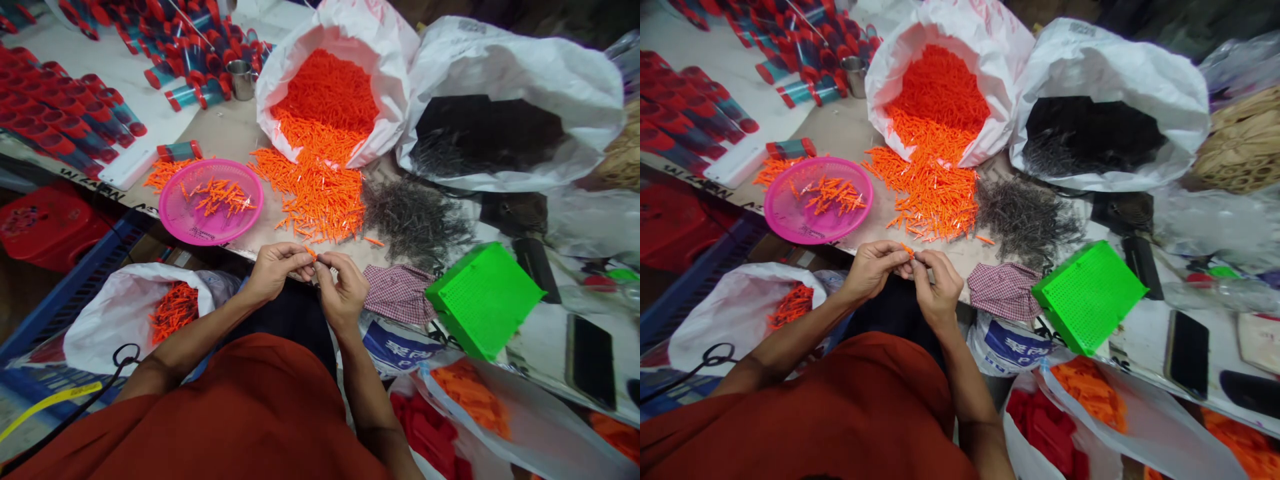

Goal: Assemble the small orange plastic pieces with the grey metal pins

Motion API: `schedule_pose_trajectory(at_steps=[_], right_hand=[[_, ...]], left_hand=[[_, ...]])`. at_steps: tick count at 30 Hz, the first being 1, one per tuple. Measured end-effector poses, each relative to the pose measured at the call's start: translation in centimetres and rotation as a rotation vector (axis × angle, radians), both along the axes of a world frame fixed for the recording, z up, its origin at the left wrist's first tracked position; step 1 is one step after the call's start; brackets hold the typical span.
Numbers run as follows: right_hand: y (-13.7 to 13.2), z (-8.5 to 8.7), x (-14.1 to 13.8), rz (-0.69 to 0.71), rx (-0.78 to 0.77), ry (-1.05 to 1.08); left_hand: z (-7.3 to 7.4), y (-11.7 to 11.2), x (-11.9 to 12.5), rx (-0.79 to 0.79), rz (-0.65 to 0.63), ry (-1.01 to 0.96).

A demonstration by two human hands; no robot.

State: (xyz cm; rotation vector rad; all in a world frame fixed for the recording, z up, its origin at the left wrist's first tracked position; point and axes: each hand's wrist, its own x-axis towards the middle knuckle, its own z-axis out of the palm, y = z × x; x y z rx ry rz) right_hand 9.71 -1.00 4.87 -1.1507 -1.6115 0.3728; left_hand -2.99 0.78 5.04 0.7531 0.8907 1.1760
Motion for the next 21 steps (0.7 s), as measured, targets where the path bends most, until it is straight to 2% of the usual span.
schedule_pose_trajectory(at_steps=[7,21], right_hand=[[-0.44,-0.45,-0.58,-0.096,0.048,0.042],[-0.55,-0.43,-1.06,-0.098,-0.016,0.118]], left_hand=[[-0.1,-0.28,0.25,0.0,0.035,-0.021],[-0.05,-0.45,0.2,-0.009,0.053,-0.036]])
